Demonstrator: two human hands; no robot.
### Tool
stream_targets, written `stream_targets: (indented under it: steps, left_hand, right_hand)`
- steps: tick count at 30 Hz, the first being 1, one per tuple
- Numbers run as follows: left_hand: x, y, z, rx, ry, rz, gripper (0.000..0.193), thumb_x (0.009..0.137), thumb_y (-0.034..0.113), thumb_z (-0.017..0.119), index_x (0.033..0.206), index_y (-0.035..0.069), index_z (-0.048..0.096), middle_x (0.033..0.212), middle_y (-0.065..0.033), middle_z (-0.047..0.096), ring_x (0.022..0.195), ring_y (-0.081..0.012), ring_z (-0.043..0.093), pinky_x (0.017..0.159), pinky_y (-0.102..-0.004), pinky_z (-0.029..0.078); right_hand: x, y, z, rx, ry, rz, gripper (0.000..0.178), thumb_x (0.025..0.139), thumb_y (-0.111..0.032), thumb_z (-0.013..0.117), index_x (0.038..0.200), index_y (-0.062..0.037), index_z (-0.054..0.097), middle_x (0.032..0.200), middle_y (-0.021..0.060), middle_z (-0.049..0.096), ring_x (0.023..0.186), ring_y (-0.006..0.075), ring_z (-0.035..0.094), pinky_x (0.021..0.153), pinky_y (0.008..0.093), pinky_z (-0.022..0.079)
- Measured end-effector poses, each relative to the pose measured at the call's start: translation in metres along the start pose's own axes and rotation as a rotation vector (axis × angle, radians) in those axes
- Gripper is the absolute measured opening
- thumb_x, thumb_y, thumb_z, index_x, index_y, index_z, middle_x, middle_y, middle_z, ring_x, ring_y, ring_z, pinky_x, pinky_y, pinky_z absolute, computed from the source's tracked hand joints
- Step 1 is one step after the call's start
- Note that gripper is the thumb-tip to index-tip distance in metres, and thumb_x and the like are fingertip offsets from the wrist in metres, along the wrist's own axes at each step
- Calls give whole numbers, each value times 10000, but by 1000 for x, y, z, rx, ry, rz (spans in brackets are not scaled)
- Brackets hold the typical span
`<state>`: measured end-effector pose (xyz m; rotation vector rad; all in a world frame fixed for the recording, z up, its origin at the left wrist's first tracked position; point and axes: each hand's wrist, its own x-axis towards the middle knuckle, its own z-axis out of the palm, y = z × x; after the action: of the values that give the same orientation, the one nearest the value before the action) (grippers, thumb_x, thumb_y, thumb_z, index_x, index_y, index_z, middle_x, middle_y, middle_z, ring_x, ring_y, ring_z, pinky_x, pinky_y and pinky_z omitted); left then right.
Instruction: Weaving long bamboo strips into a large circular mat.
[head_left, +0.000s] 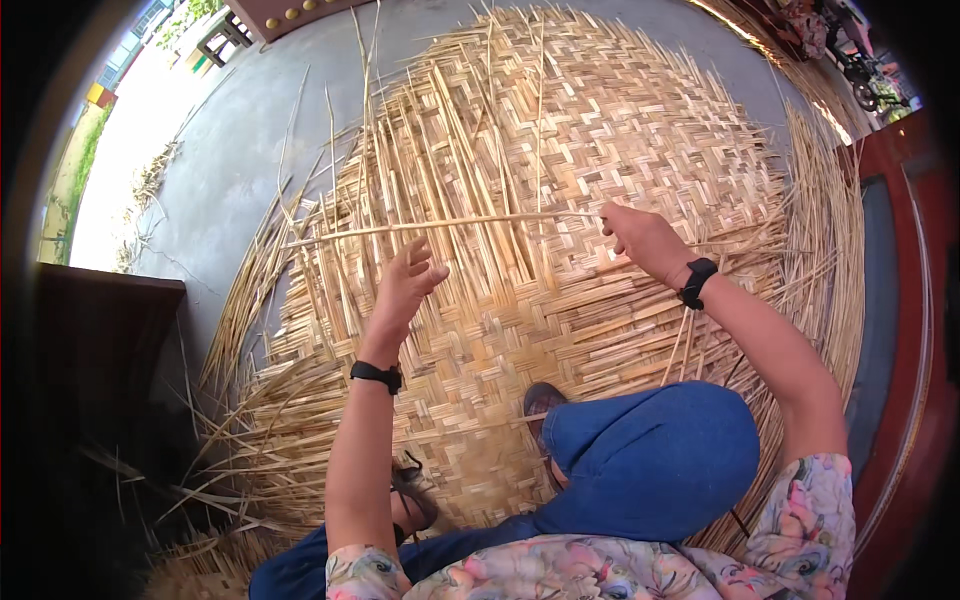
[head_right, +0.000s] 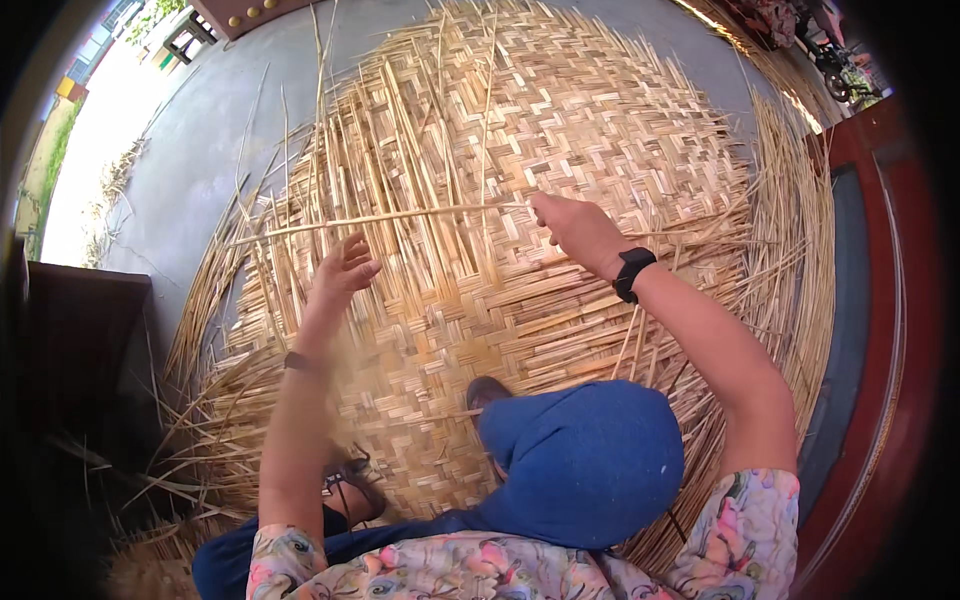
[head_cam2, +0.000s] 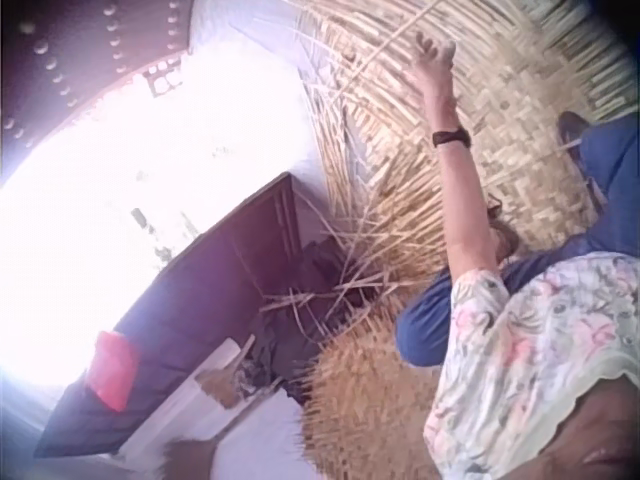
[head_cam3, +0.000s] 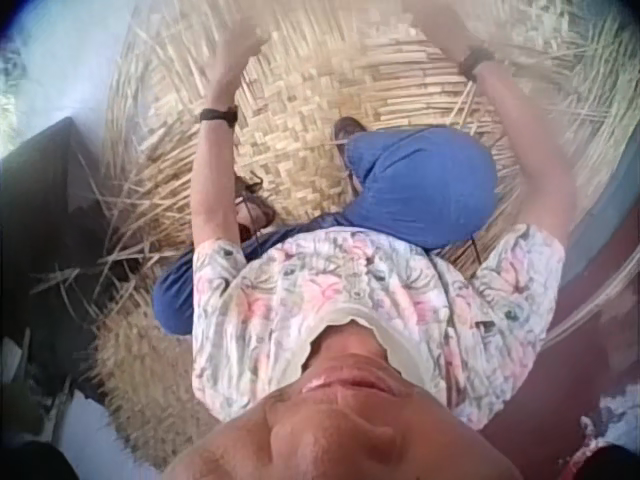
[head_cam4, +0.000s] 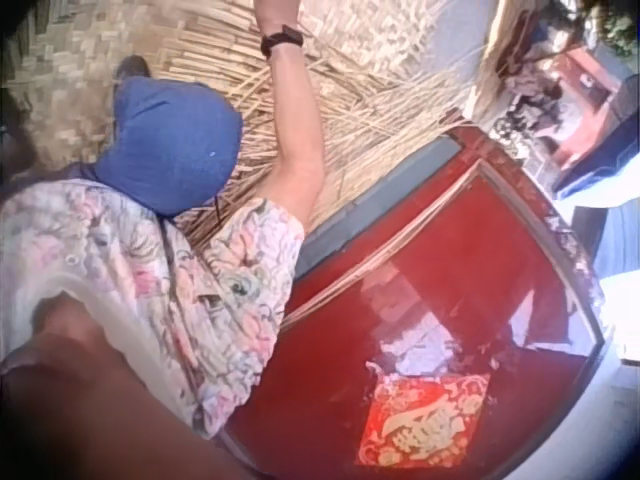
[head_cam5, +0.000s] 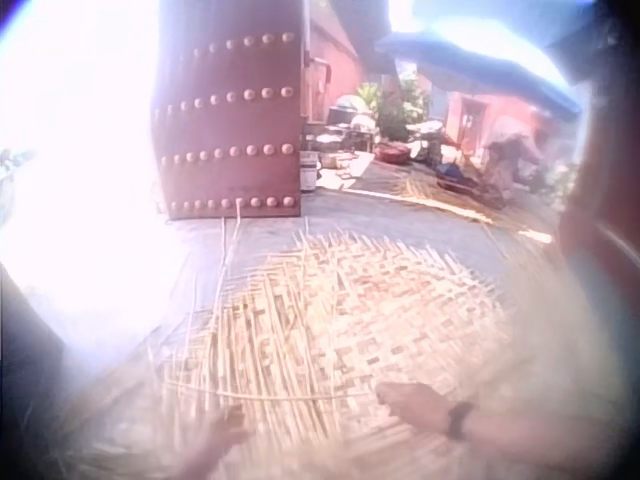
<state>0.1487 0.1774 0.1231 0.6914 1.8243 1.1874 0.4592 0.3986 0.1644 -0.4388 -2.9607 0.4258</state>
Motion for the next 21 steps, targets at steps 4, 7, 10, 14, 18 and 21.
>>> stream_targets:
  steps: [4, 7, 10, 14, 18, 21]
  left_hand:
    - [46, -62, 32, 161, -97, -243, 401, 886, 190, 740, 1235, 6, 668, 1186, -179, 690, 1002, -274, 689, 780, -380, 540]
    - [71, -86, 58, 548, 69, -162, 335, 836, 226, 777, 1066, -11, 721, 1064, -191, 708, 869, -326, 694, 749, -413, 537]
    - [84, -66, 91, 796, 270, -41, 350, 784, 263, 807, 973, -16, 713, 877, -183, 704, 812, -373, 674, 750, -440, 533]
    - [107, -91, 76, 286, 122, -313, 271, 772, 206, 775, 783, -18, 624, 758, -136, 644, 725, -251, 672, 665, -400, 530]
    - [74, -74, 80, 231, 72, -159, 153, 764, 74, 715, 770, -20, 594, 622, -86, 587, 632, -188, 627, 606, -333, 499]
    - [78, -88, 69, 325, -145, -240, 150, 791, 55, 688, 862, -29, 586, 716, -92, 623, 678, -172, 629, 613, -317, 501]
  right_hand:
    - [39, 33, 51, 970, 264, 829, 146, 1014, -126, 451, 1132, -56, 503, 991, 129, 704, 748, 257, 713, 662, 347, 564]
    - [68, 24, 125, 944, 295, 797, 170, 1026, -151, 426, 1149, -40, 463, 962, 162, 715, 768, 281, 717, 679, 384, 566]
    - [70, 13, 167, 661, 238, 712, 170, 1027, -161, 417, 1133, -27, 418, 926, 193, 716, 789, 351, 700, 687, 445, 557]
    - [75, 6, 189, 674, 175, 761, 132, 1024, -146, 404, 1084, -31, 386, 959, 224, 711, 836, 431, 664, 703, 504, 541]
    - [72, 2, 171, 1063, 304, 910, 158, 1019, -151, 410, 1061, 0, 398, 901, 237, 690, 824, 388, 687, 718, 493, 529]
    - [64, 10, 177, 1013, 214, 938, 199, 1018, -186, 428, 1051, 9, 418, 928, 219, 688, 783, 320, 694, 678, 432, 541]
